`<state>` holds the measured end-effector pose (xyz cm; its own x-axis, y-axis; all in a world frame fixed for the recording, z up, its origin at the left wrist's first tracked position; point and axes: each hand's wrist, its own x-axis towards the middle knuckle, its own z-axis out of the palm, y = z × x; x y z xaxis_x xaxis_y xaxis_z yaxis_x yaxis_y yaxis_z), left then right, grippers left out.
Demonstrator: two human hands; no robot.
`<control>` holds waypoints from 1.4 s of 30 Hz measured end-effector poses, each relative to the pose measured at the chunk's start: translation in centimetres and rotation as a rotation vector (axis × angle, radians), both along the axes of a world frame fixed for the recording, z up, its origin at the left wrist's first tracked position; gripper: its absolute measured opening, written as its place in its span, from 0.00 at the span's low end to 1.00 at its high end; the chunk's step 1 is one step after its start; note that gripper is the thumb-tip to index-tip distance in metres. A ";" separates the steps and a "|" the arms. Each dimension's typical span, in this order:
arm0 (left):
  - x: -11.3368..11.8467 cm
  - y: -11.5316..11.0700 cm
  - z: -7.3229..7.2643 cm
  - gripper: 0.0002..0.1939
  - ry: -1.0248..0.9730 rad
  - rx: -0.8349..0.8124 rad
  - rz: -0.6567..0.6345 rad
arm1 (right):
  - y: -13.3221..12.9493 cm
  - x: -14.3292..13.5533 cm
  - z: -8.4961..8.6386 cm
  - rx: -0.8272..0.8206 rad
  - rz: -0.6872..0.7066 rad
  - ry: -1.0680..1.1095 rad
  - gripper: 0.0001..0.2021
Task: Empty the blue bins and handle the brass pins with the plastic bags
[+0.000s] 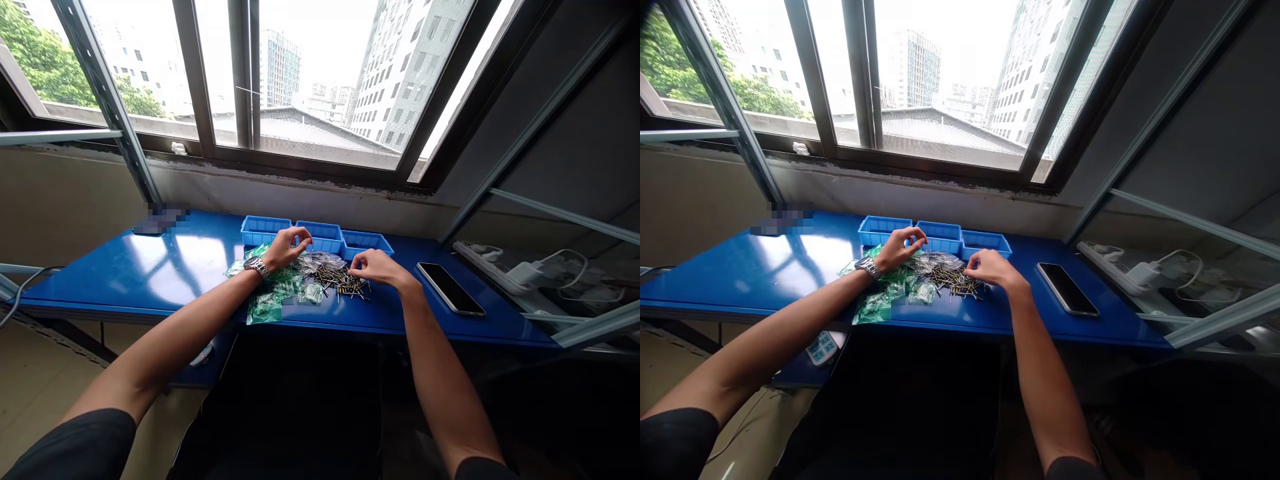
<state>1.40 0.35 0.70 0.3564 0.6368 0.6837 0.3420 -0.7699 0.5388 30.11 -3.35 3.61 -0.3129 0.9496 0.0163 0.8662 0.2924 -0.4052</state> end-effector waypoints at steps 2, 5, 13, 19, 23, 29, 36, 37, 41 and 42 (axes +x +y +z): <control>0.0 0.0 0.0 0.09 0.001 0.002 0.000 | 0.3 -0.2 -0.2 -0.013 0.010 -0.007 0.09; 0.0 0.0 0.0 0.09 0.003 0.005 -0.001 | 0.5 -0.4 -0.4 -0.026 0.027 -0.007 0.08; 0.0 0.0 0.0 0.09 0.012 -0.004 -0.010 | 0.2 -0.6 0.2 -0.008 0.057 0.044 0.06; 0.1 0.0 0.0 0.09 0.005 -0.010 -0.008 | 0.8 -1.7 2.2 0.149 0.084 0.200 0.04; 0.1 0.0 0.0 0.08 -0.029 -0.014 0.004 | 2.2 -3.6 3.2 0.207 0.147 0.364 0.06; 0.0 0.1 -0.1 0.10 -0.077 0.000 0.026 | 4.5 -7.3 2.0 0.241 0.210 0.603 0.11; 0.1 0.3 -0.2 0.06 -0.064 0.020 0.026 | 3.8 -9.9 -1.0 0.309 0.198 0.755 0.11; 0.1 0.3 -0.2 0.06 -0.063 0.022 0.026 | 3.6 -10.1 -1.1 0.321 0.196 0.764 0.11; 0.0 0.4 -0.2 0.06 -0.065 0.024 0.037 | 3.2 -10.0 -1.5 0.368 0.168 0.769 0.10; 0.0 0.4 -0.2 0.07 -0.066 0.024 0.042 | 3.2 -9.8 -1.5 0.378 0.161 0.759 0.09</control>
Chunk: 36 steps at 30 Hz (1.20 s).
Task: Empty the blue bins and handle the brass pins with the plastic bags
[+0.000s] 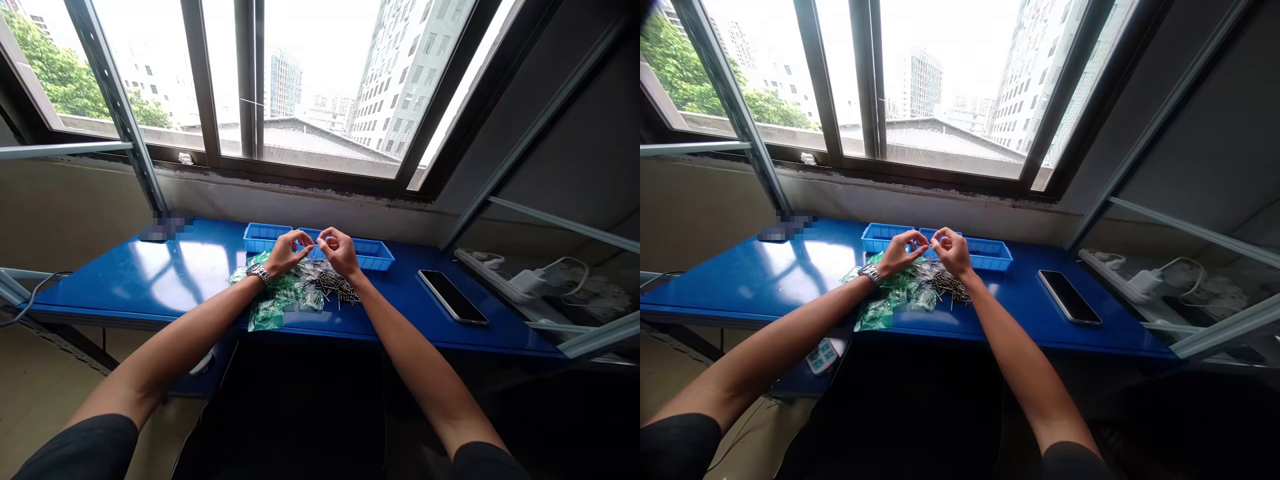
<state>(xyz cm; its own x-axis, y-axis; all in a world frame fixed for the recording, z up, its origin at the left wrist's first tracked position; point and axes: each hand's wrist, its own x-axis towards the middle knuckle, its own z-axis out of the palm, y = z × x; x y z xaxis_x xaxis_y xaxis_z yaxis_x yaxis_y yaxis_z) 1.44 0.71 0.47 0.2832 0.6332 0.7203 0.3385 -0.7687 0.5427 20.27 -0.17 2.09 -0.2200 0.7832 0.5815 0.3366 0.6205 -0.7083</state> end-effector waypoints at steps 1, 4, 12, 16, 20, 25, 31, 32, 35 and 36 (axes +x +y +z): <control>0.0 0.0 0.0 0.06 0.000 0.000 0.005 | 0.0 0.1 -0.1 0.007 -0.011 -0.011 0.08; 0.0 0.1 -0.1 0.05 0.009 0.002 0.013 | 0.1 0.6 -0.2 0.030 -0.042 -0.059 0.05; 0.0 0.1 0.0 0.06 -0.002 -0.007 0.005 | 0.5 1.3 -0.4 0.049 -0.015 -0.207 0.05; -0.1 0.1 0.0 0.08 -0.027 -0.025 -0.013 | 0.7 1.5 -0.6 0.043 0.021 -0.271 0.08; 0.0 0.1 0.0 0.10 -0.030 -0.043 -0.041 | 0.9 1.7 -0.8 0.046 0.049 -0.329 0.08; -0.1 0.2 0.0 0.12 -0.041 -0.050 -0.031 | 0.5 1.8 -0.4 0.084 0.022 -0.297 0.07; -0.1 0.2 0.0 0.09 0.012 -0.043 -0.043 | 0.0 1.4 -0.1 0.137 -0.033 -0.212 0.07; 0.0 0.1 -0.1 0.08 0.024 -0.040 -0.048 | -0.1 1.2 -0.2 0.139 -0.028 -0.209 0.07; 0.0 0.1 -0.1 0.07 0.040 -0.034 -0.059 | -0.2 0.9 -0.3 0.143 -0.014 -0.206 0.08; 0.0 0.1 -0.1 0.07 0.037 -0.034 -0.060 | -0.3 0.9 -0.3 0.143 -0.014 -0.203 0.08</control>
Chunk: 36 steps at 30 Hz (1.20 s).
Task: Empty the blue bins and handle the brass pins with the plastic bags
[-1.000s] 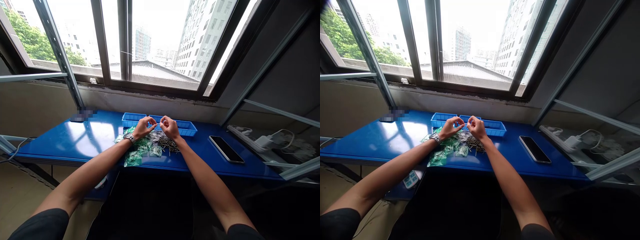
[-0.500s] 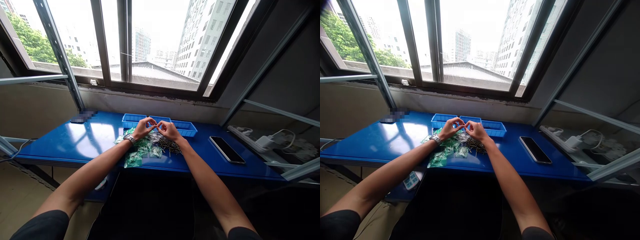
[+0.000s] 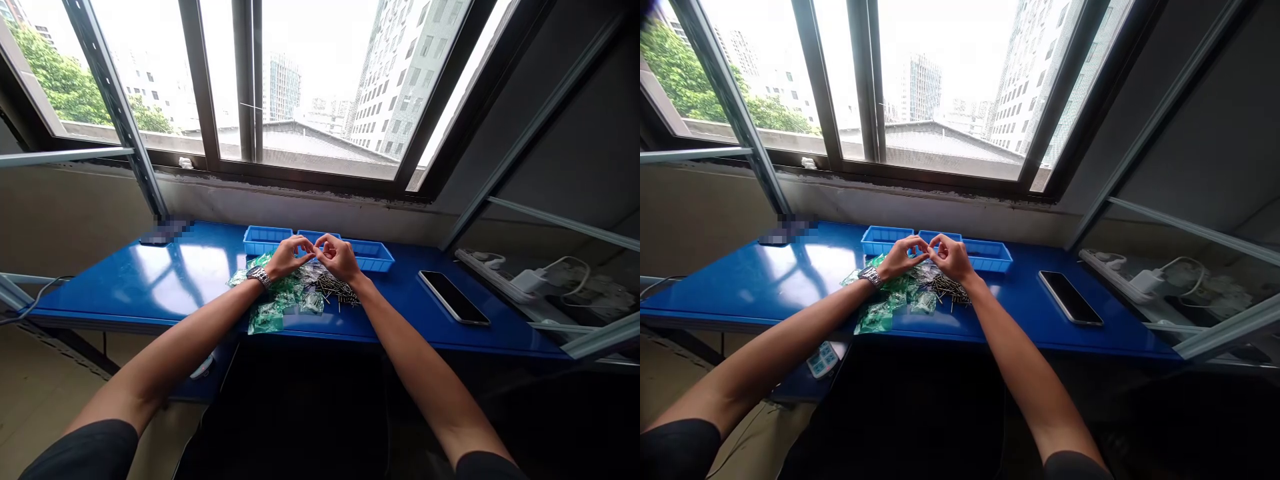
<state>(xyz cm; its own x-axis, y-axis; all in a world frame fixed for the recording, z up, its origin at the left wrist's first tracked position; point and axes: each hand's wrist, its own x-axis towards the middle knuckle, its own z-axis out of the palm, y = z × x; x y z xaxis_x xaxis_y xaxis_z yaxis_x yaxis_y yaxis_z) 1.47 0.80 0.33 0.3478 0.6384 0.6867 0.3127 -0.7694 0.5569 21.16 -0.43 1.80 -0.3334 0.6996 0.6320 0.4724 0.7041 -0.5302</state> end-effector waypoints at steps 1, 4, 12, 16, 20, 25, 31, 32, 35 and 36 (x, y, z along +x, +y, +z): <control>0.0 0.0 0.0 0.07 -0.005 -0.001 0.000 | 0.0 0.0 0.0 -0.001 -0.001 0.004 0.08; 0.0 -0.1 0.1 0.08 -0.034 -0.008 0.005 | 0.1 0.4 0.2 -0.014 -0.006 0.013 0.08; -0.1 0.0 0.4 0.12 -0.106 -0.018 0.016 | 0.6 0.8 -0.1 -0.080 0.037 -0.063 0.10; 0.0 0.0 0.3 0.13 -0.111 -0.020 0.010 | 0.5 0.5 -0.2 -0.084 0.047 -0.092 0.09; -0.1 0.0 0.4 0.13 -0.114 -0.023 0.022 | 0.3 0.7 0.1 -0.046 0.015 -0.068 0.10; -0.1 0.0 0.3 0.12 -0.077 -0.028 0.025 | 0.1 0.6 0.3 0.003 -0.037 -0.016 0.08; 0.1 -0.1 0.1 0.11 -0.009 -0.017 -0.003 | -0.2 0.1 0.3 0.007 -0.041 -0.008 0.09; 0.2 -0.1 0.1 0.10 -0.009 -0.015 -0.002 | -0.3 0.1 0.3 0.006 -0.042 -0.006 0.09; 0.2 -0.1 0.1 0.10 -0.025 -0.013 0.014 | -0.2 0.3 0.4 0.001 -0.054 -0.001 0.09; 0.2 -0.1 0.2 0.09 -0.034 -0.012 0.022 | -0.1 0.4 0.4 -0.004 -0.057 0.000 0.09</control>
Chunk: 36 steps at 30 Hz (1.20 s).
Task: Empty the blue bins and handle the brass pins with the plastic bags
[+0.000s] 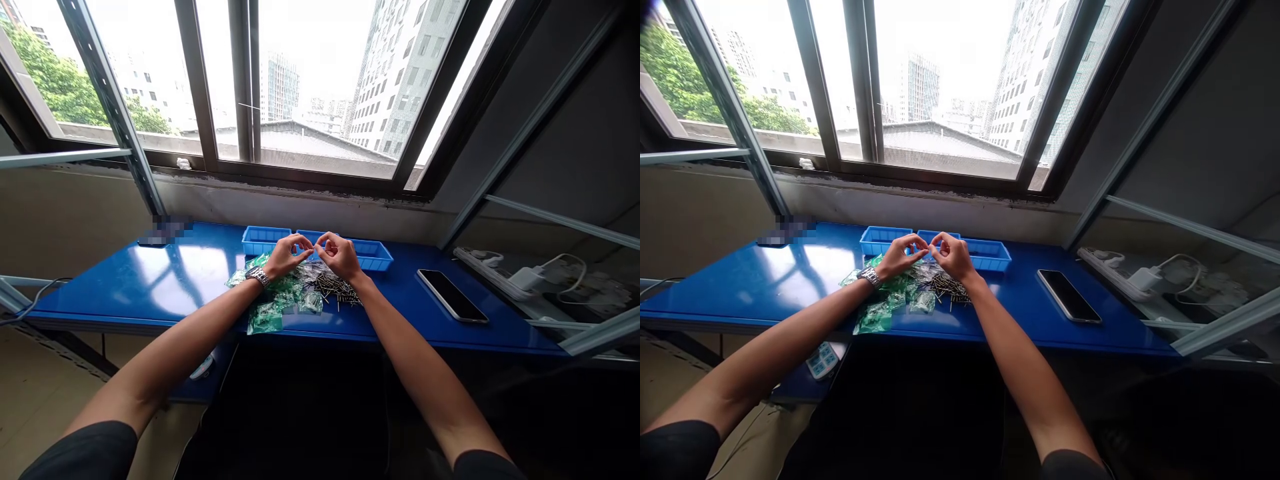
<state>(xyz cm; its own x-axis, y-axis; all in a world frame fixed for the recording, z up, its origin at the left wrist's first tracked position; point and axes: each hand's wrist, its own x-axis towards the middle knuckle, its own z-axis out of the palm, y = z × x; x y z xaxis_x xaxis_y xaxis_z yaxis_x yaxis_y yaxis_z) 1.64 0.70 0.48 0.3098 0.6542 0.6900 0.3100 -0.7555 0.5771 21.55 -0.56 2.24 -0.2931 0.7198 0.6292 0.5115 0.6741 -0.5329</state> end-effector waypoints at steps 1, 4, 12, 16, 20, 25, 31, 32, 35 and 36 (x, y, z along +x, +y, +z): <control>0.0 0.0 0.0 0.09 -0.010 0.000 0.009 | 0.1 0.1 0.0 -0.007 -0.001 -0.001 0.09; -0.1 0.0 0.1 0.10 -0.042 0.002 0.034 | 0.4 0.2 -0.2 -0.038 0.021 -0.025 0.10; 0.0 0.0 0.1 0.13 -0.058 0.000 0.021 | 0.7 0.0 -0.6 -0.085 0.074 -0.083 0.11; -0.1 0.1 0.1 0.13 -0.049 -0.001 0.032 | 0.6 0.1 -0.3 -0.047 0.034 -0.053 0.12; -0.1 0.2 0.0 0.11 -0.015 0.007 0.044 | 0.3 0.0 -0.1 -0.010 -0.014 -0.012 0.10; 0.0 0.1 -0.2 0.07 0.054 0.025 0.015 | 0.0 -0.2 -0.1 0.011 -0.016 0.006 0.08; 0.0 0.1 -0.2 0.08 0.021 0.028 0.028 | 0.1 0.0 -0.2 -0.007 -0.008 0.017 0.08; 0.0 0.1 -0.1 0.08 0.007 0.027 0.032 | 0.2 0.0 -0.2 -0.015 -0.006 0.016 0.08; -0.1 0.0 0.0 0.10 -0.027 0.024 0.044 | 0.4 0.1 -0.4 -0.045 0.025 -0.005 0.08; -0.1 0.0 0.0 0.10 -0.034 0.024 0.045 | 0.5 0.0 -0.5 -0.056 0.039 -0.014 0.07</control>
